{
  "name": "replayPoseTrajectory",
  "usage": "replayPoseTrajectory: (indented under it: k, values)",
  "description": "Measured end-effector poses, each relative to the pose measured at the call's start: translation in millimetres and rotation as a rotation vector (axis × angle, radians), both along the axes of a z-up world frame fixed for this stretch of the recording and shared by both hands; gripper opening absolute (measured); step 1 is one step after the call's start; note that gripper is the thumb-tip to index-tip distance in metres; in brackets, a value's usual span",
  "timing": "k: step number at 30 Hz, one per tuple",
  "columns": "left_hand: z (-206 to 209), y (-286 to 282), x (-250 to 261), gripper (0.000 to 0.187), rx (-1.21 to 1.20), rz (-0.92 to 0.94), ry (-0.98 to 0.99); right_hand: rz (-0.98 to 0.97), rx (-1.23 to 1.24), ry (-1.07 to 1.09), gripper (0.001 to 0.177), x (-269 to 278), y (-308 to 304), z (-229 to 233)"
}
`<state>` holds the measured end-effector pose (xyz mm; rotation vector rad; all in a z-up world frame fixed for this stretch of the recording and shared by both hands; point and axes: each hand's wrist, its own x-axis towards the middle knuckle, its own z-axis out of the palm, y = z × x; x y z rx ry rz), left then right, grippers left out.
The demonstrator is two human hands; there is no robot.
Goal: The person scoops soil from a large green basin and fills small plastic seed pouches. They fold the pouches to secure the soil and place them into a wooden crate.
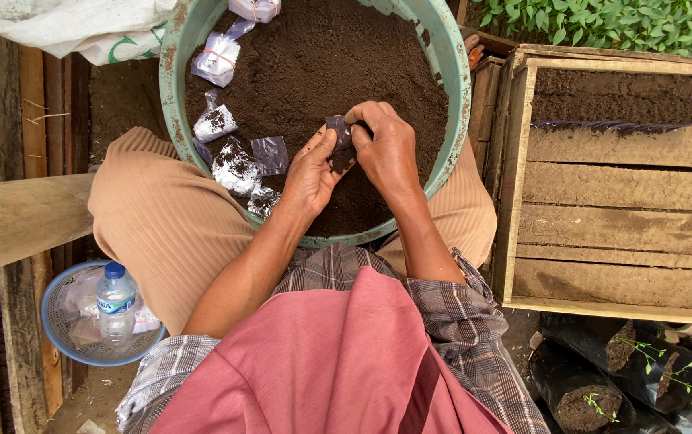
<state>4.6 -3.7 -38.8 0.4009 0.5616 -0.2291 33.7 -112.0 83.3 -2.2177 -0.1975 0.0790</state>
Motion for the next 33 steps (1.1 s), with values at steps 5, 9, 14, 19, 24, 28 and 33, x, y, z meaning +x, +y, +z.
replayPoseTrajectory:
  k: [5,9,14,19,24,28,33]
  values:
    - [12,1,-2,0.042,0.009,0.001,-0.076,-0.105,0.097,0.128,0.019,-6,-2,24]
    - [5,-6,-9,0.041,0.079,-0.079,-0.108,-0.072,0.160,0.236,0.039,-12,1,4]
    - [44,20,-14,0.036,0.758,-0.322,-0.233,-0.056,0.243,0.297,0.031,-14,-7,-15]
    - [49,81,-5,0.038,1.919,-0.192,-0.672,-0.230,0.418,0.420,0.034,-5,-68,-20]
    - [9,113,-14,0.046,2.173,-0.686,-0.077,-0.396,0.299,0.320,0.036,6,-191,1]
    - [3,116,-13,0.019,2.281,-0.664,-0.245,-0.559,-0.016,0.325,0.024,14,-325,14]
    - [33,109,-4,0.021,2.168,-0.785,0.037,-1.011,-0.440,0.232,0.032,37,-496,-19]
